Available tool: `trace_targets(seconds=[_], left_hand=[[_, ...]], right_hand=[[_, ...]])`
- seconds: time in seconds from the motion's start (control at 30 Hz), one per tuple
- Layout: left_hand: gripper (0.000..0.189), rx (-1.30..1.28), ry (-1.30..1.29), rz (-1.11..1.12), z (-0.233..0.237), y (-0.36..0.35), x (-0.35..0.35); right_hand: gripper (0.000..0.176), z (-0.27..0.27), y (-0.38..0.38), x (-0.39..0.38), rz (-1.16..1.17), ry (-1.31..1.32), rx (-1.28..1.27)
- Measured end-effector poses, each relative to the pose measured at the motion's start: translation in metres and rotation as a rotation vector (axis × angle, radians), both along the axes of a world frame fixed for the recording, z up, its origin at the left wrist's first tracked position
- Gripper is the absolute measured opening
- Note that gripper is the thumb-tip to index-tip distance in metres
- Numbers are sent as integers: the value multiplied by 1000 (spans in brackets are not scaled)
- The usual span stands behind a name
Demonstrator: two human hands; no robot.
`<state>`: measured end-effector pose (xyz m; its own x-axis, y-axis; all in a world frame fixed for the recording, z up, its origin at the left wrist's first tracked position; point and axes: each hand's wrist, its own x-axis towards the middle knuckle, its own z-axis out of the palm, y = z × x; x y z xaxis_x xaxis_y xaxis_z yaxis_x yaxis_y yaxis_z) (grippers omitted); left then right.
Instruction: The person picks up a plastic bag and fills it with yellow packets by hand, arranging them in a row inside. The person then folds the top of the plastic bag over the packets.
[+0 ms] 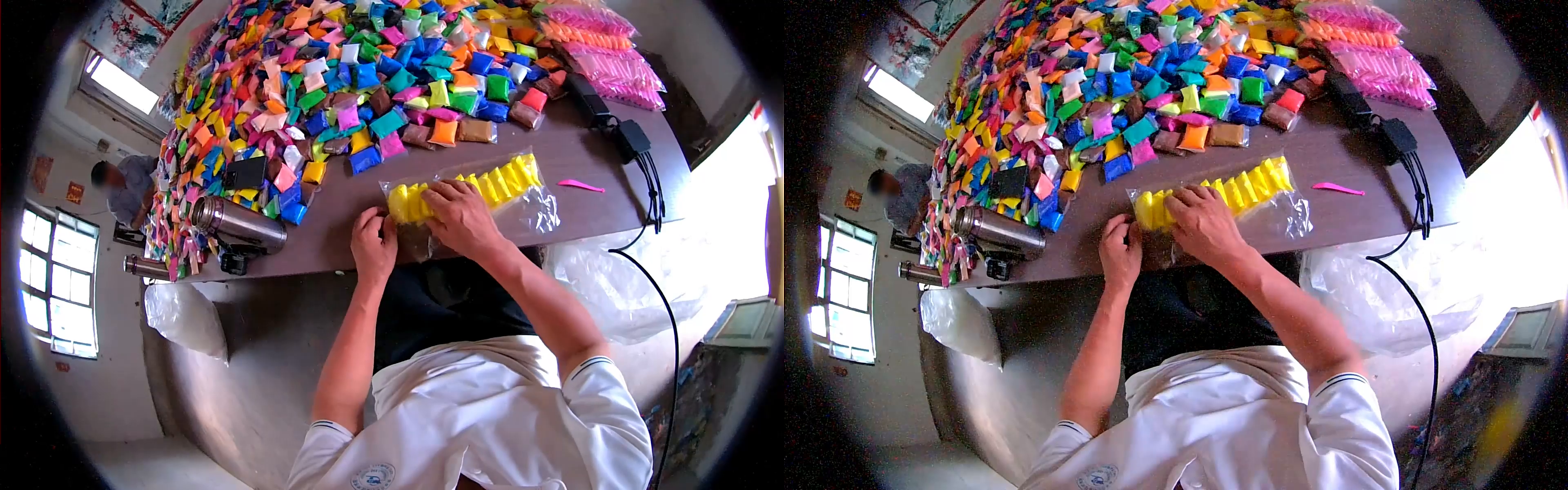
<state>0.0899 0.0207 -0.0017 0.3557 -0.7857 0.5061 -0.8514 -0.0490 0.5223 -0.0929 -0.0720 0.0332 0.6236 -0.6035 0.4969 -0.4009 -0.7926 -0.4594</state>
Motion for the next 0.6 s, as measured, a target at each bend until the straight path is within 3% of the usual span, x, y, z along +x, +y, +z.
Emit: trace_targets(seconds=[0.33, 0.53, 0.6], left_hand=[[17, 9, -46, -57, 2, 4, 0], [19, 65, -86, -40, 5, 2, -6], [20, 59, -94, -32, 2, 1, -5]], right_hand=[[38, 3, 0, 2, -16, 1, 30], [39, 2, -5, 9, -45, 158, 28], [38, 3, -3, 1, 47, -52, 53]])
